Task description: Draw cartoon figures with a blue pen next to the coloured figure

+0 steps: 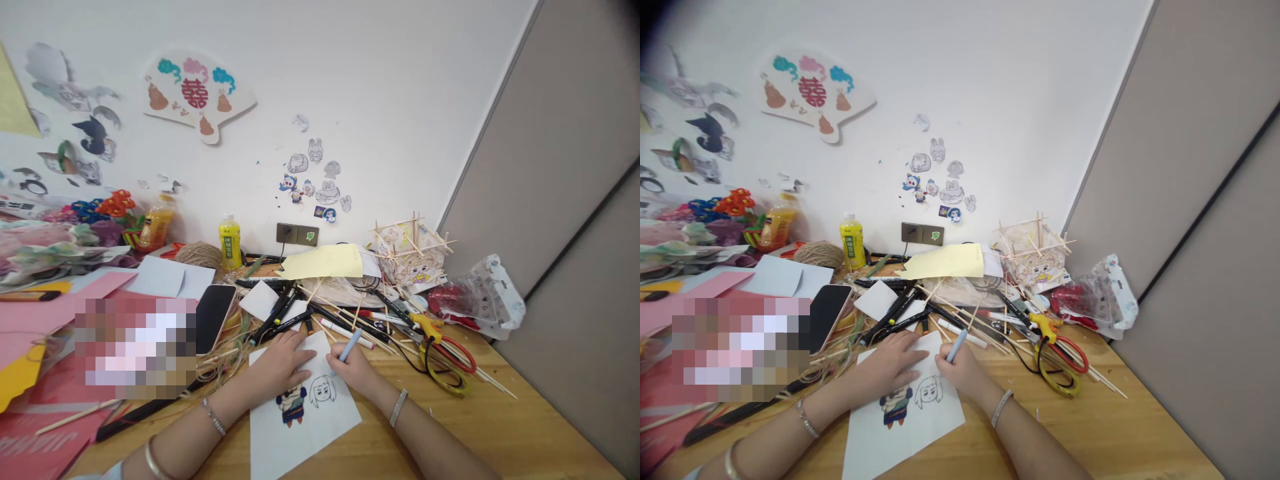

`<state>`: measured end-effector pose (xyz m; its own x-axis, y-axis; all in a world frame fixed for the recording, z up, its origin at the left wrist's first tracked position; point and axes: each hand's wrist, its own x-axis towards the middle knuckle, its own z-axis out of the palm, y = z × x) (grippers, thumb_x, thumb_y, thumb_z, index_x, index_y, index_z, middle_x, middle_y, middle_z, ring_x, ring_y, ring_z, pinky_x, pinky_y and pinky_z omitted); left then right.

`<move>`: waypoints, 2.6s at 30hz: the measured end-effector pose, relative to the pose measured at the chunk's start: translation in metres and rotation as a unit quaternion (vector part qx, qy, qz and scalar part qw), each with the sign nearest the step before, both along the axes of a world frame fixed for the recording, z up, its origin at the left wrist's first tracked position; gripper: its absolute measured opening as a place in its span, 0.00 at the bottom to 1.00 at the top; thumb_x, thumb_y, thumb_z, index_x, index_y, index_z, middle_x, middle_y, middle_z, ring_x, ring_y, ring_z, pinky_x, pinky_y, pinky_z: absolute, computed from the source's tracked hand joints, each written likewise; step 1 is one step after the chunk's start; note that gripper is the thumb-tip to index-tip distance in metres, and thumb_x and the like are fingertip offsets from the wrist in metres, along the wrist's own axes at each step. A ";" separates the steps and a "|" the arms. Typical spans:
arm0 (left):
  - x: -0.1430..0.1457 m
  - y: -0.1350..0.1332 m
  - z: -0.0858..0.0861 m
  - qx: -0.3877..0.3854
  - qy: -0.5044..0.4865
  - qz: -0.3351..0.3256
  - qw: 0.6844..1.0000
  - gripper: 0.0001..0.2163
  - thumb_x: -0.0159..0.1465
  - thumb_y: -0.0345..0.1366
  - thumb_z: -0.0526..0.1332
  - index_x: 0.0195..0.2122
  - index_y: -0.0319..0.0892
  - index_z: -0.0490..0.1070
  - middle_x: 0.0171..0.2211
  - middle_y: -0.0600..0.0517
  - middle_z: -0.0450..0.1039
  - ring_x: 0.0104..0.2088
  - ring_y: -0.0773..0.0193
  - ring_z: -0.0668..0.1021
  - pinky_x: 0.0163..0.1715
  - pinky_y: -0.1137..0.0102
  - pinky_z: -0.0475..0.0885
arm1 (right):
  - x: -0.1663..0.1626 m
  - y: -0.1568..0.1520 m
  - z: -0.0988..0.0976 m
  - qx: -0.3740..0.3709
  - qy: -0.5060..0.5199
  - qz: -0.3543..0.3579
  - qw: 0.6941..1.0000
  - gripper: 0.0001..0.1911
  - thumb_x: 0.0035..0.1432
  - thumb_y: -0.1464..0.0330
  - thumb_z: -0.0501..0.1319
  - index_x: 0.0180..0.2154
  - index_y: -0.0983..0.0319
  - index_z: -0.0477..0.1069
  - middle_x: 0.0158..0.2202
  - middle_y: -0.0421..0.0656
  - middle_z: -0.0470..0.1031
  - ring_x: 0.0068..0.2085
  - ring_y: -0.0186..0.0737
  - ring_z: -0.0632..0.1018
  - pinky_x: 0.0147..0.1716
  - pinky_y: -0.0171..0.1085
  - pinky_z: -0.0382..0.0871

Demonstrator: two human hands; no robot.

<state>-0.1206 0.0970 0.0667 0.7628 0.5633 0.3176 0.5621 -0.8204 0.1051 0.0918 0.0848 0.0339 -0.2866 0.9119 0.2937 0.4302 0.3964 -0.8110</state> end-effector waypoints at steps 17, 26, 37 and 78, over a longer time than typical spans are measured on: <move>-0.001 0.002 -0.004 -0.016 -0.009 0.006 1.000 0.14 0.61 0.39 0.59 0.49 0.49 0.69 0.48 0.45 0.66 0.48 0.51 0.68 0.48 0.57 0.64 | 0.000 -0.002 0.002 -0.021 0.016 0.024 0.999 0.15 0.50 0.72 0.53 0.17 0.60 0.48 0.18 0.33 0.47 0.22 0.30 0.56 0.22 0.31 0.50; -0.007 0.011 0.002 -0.082 -0.070 0.083 0.991 0.17 0.59 0.28 0.54 0.50 0.44 0.67 0.49 0.46 0.67 0.48 0.56 0.70 0.49 0.65 0.65 | 0.016 0.008 0.016 -0.010 0.162 -0.116 0.980 0.16 0.55 0.61 0.55 0.19 0.60 0.58 0.16 0.33 0.58 0.20 0.31 0.62 0.21 0.31 0.56; -0.008 0.016 0.003 -0.106 -0.039 0.134 0.985 0.13 0.61 0.34 0.54 0.44 0.43 0.71 0.39 0.47 0.71 0.43 0.56 0.71 0.45 0.64 0.65 | 0.031 0.020 0.021 0.071 0.211 -0.240 0.945 0.18 0.55 0.55 0.55 0.22 0.59 0.61 0.16 0.34 0.59 0.20 0.33 0.63 0.20 0.32 0.56; -0.008 0.021 0.000 -0.197 -0.256 0.201 0.925 0.11 0.61 0.45 0.51 0.35 0.44 0.66 0.35 0.51 0.75 0.37 0.57 0.75 0.37 0.68 0.66 | 0.013 0.015 0.013 0.066 0.087 -0.128 0.986 0.12 0.50 0.68 0.59 0.38 0.60 0.71 0.28 0.40 0.70 0.30 0.40 0.72 0.33 0.38 0.67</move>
<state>-0.1287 0.1184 0.0669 0.2738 0.9174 0.2887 0.6065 -0.3976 0.6885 0.1051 0.0998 0.0471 0.0138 0.8982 0.4394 0.3890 0.4000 -0.8299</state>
